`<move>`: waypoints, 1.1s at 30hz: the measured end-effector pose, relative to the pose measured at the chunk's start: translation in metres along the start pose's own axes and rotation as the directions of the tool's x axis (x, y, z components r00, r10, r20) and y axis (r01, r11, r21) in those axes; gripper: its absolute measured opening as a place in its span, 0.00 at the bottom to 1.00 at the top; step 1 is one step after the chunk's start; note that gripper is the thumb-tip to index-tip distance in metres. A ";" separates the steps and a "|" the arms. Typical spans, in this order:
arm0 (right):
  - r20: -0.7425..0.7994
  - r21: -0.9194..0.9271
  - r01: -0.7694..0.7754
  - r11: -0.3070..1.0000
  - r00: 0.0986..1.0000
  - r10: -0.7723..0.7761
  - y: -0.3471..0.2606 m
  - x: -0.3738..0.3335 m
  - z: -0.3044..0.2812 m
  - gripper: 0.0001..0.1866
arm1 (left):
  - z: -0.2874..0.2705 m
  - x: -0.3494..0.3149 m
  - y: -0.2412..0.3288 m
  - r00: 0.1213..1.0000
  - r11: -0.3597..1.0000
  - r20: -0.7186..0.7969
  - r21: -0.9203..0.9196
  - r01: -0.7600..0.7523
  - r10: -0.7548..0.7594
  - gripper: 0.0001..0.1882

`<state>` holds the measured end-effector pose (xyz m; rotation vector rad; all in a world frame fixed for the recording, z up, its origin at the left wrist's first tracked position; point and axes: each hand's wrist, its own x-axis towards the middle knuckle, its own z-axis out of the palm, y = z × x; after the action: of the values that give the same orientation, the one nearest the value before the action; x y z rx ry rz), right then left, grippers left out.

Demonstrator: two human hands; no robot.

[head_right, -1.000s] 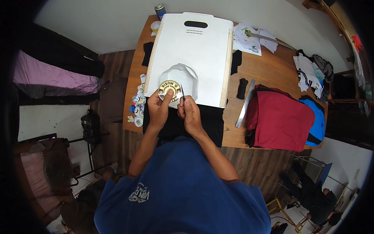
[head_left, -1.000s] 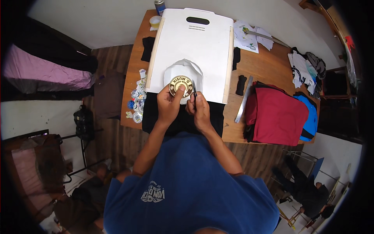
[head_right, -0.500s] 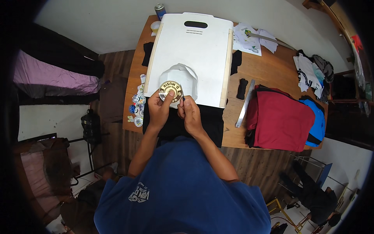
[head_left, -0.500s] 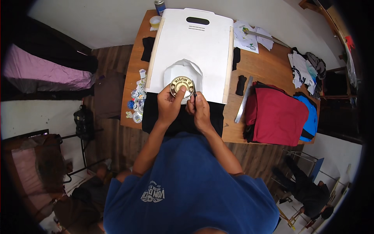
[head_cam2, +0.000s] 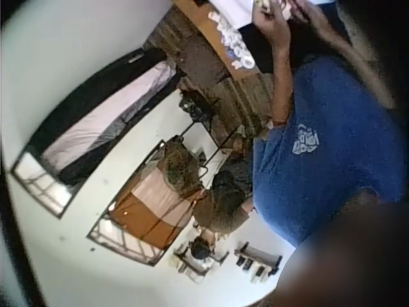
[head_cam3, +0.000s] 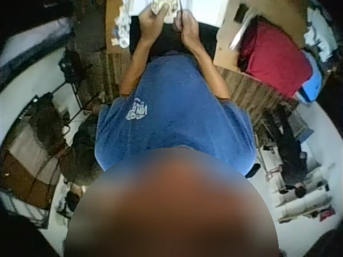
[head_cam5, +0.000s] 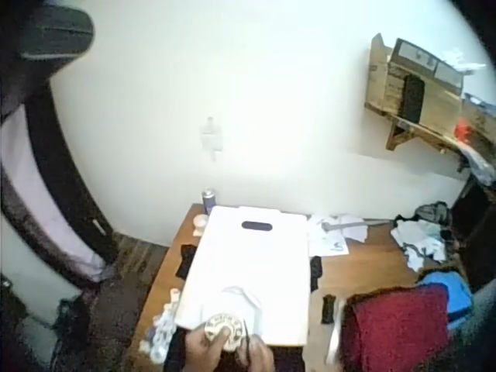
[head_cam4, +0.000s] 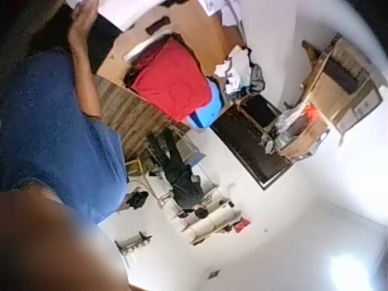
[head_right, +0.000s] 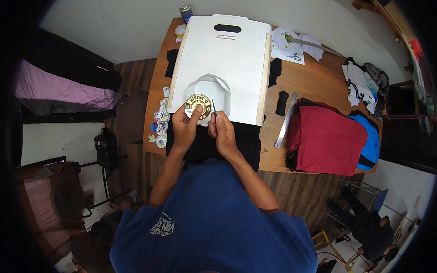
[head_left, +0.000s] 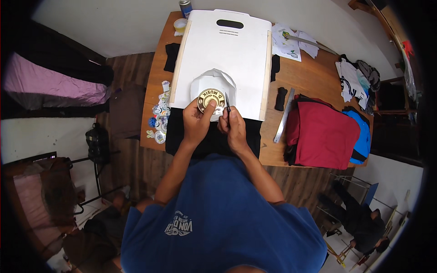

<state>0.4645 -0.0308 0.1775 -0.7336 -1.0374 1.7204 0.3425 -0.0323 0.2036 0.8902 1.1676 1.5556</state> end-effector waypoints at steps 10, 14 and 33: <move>-0.197 -0.123 -0.187 0.975 0.967 0.161 -0.008 0.015 -0.002 0.08 | -0.012 0.006 0.002 0.966 0.991 0.225 0.012 0.131 -0.130 0.09; -0.201 -0.136 -0.099 0.986 0.977 0.070 -0.006 0.016 0.011 0.05 | -0.010 0.008 -0.004 0.990 0.999 0.141 -0.034 -0.022 0.027 0.09; -0.163 0.018 0.025 1.000 0.986 -0.022 0.024 -0.014 0.028 0.18 | -0.026 0.006 -0.004 0.980 0.983 0.079 -0.029 0.183 -0.180 0.08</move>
<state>0.4358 -0.0570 0.1694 -0.8317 -0.9121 1.6193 0.3177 -0.0326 0.1922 0.7894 1.1304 1.3793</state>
